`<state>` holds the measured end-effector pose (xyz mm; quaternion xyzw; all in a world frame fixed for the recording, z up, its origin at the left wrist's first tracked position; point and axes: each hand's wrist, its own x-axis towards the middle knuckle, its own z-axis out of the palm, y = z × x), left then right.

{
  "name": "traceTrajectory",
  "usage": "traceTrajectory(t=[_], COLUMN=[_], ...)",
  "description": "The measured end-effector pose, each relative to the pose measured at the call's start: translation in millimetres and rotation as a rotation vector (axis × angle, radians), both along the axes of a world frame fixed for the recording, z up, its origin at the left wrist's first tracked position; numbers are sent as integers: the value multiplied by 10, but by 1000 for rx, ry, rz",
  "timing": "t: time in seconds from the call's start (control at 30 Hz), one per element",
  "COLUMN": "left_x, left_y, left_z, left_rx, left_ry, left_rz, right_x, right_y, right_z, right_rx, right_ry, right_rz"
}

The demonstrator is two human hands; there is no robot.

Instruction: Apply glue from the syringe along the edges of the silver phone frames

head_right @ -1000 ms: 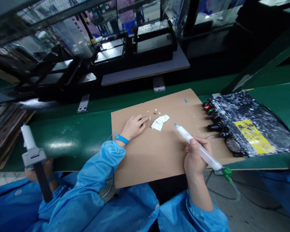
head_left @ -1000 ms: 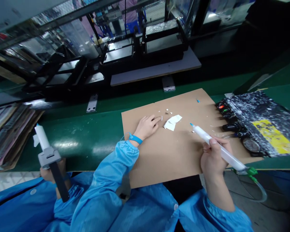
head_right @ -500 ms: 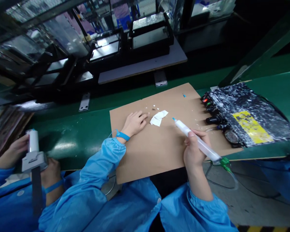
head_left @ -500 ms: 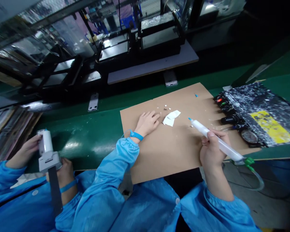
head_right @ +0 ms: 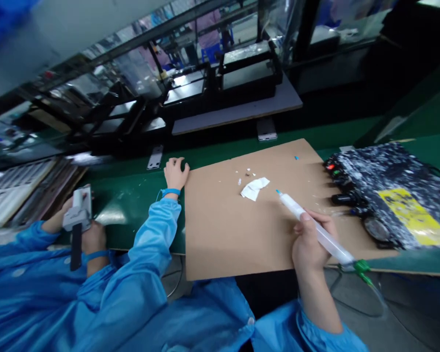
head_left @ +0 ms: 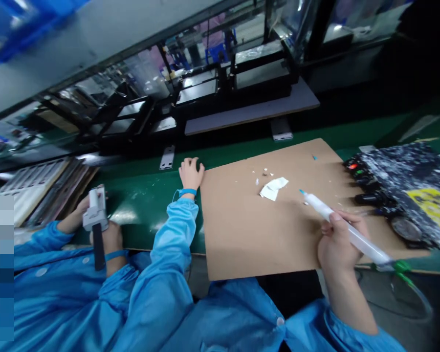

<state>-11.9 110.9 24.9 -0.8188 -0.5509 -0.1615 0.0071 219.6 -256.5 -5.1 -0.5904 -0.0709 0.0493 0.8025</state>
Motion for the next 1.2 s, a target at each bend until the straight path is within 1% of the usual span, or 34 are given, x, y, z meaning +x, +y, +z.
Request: traceTrajectory(t=[0.07,0.1,0.17,0.23,0.33,0.4,0.43,0.5,0.57,0.63,0.7,0.73,0.77,0.8,0.87,0.97,1.07,1.13,1.2], left_x=[-270,-386,-560,-653,-696,-699,-700,-705,-720,-752,-795,-815,-828,-830,-784,-569,-256,-72,51], left_y=[306,433,629,748,763,635,525,214,-178,-570,-870,-968,-1032,-1066,-1082,-1085,-1102,-1102,-1095], left_z=[68,100,159,208,258,256,237,160,49,-53,-113,-126,-131,-130,-123,-103,-64,-38,-28], left_rx=[16,-1,-70,-126,-116,-91,-86,-101,-153,-221,-220,-191,-156,-127,-118,-94,-82,-132,-183], left_ry=[-49,-83,-154,-208,-265,-309,-329,-355,-355,-312,-230,-190,-162,-146,-138,-106,-66,-56,-76], left_rz=[198,288,411,433,375,330,296,184,30,-162,-349,-405,-425,-405,-313,-242,-298,-365,-418], right_x=[13,17,19,17,18,19,18,12,2,-6,-7,-7,-7,-8,-15,-27,-24,-15,-6], right_y=[8,10,7,-1,-8,-4,0,10,21,31,39,41,41,40,35,29,28,23,11], right_z=[-11,-13,-13,-7,-1,0,1,7,18,30,37,40,43,47,59,74,58,29,2], right_rx=[29,41,49,37,38,65,77,86,88,96,99,96,90,80,59,49,35,-8,-73], right_ry=[7,13,27,43,55,66,74,85,81,73,66,63,58,52,41,31,14,-11,-48], right_rz=[-4,1,16,31,26,10,4,6,6,-5,-19,-20,-16,-9,12,40,61,80,109])
